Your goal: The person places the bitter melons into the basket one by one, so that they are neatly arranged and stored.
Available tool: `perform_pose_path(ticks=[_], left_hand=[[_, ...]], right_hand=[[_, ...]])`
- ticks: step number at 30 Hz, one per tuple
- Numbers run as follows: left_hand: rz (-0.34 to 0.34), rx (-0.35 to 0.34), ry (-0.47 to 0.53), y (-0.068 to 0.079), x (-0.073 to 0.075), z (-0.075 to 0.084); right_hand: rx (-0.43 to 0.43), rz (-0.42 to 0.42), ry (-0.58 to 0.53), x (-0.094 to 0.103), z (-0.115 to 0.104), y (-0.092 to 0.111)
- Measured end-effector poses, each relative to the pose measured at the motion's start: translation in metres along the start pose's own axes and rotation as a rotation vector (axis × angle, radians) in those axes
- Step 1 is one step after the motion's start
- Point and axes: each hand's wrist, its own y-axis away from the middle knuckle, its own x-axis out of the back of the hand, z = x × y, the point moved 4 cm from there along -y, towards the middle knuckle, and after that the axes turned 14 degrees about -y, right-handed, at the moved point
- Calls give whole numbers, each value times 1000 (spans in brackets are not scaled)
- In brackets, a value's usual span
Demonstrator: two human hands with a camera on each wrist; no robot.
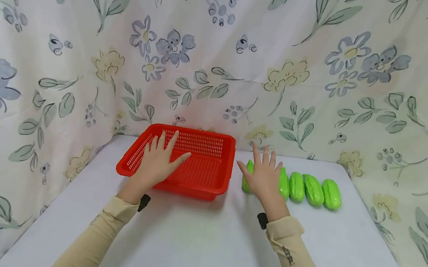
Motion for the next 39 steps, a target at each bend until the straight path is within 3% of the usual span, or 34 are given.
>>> perform_pose_path(ticks=[13, 23, 29, 39], left_hand=[[16, 102, 23, -2, -1, -65], [-58, 194, 88, -12, -11, -119], [-149, 241, 147, -20, -26, -137], [-224, 300, 236, -32, -51, -154]], right_hand=[[-20, -13, -34, -9, 9, -4], [-20, -3, -149, -15, 24, -8], [-56, -36, -239, -20, 31, -10], [-93, -65, -356, -36, 44, -15]])
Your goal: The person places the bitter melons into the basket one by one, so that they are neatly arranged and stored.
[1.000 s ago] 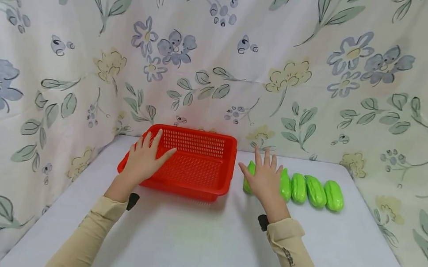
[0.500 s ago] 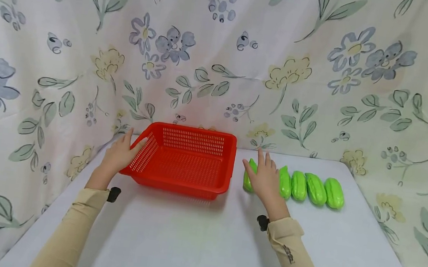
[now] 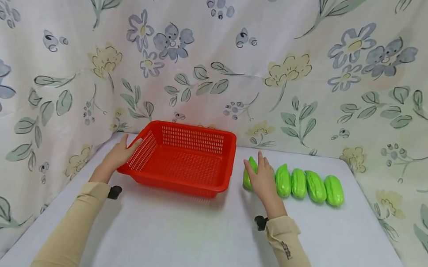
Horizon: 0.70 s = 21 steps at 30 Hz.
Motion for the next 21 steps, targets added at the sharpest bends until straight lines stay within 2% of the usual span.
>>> perform_pose_path(ticks=[10, 21], left_hand=[[-58, 32, 63, -8, -9, -5], [-56, 8, 37, -10, -9, -4]], right_hand=[[7, 18, -84, -10, 8, -4], [-31, 68, -115, -16, 16, -9]])
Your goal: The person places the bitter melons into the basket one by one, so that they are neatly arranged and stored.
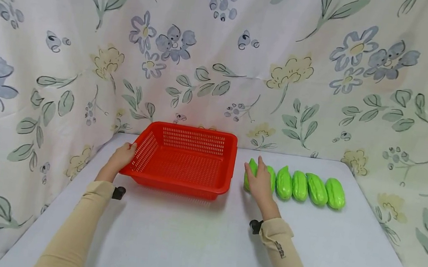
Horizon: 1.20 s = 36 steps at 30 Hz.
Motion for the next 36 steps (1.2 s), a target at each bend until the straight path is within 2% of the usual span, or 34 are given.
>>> perform_pose_path(ticks=[12, 21, 36], left_hand=[[20, -14, -24, 3, 1, 1], [36, -12, -32, 1, 0, 0], [38, -10, -30, 0, 1, 1]], right_hand=[[-4, 37, -63, -13, 10, -8], [51, 107, -101, -21, 17, -13], [7, 65, -104, -25, 22, -14]])
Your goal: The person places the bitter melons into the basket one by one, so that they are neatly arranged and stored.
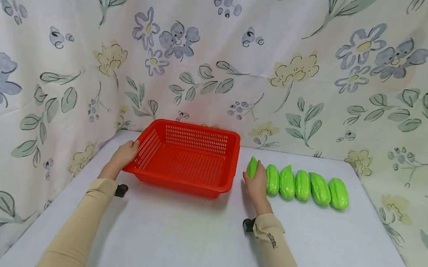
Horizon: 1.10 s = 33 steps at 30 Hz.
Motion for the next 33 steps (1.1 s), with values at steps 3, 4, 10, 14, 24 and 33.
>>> perform_pose_path(ticks=[3, 4, 10, 14, 24, 33], left_hand=[[-8, 1, 4, 0, 0, 0], [-8, 0, 4, 0, -1, 0], [5, -7, 10, -2, -1, 0], [5, -4, 17, -3, -1, 0], [2, 9, 19, -4, -3, -3], [-6, 17, 18, -3, -3, -3]], right_hand=[[-2, -1, 11, 0, 1, 0], [-2, -2, 13, 0, 2, -1], [-11, -5, 19, 2, 2, -1], [-20, -16, 8, 3, 1, -1], [-59, -18, -27, 6, 3, -3], [-110, -11, -45, 11, 2, -4]])
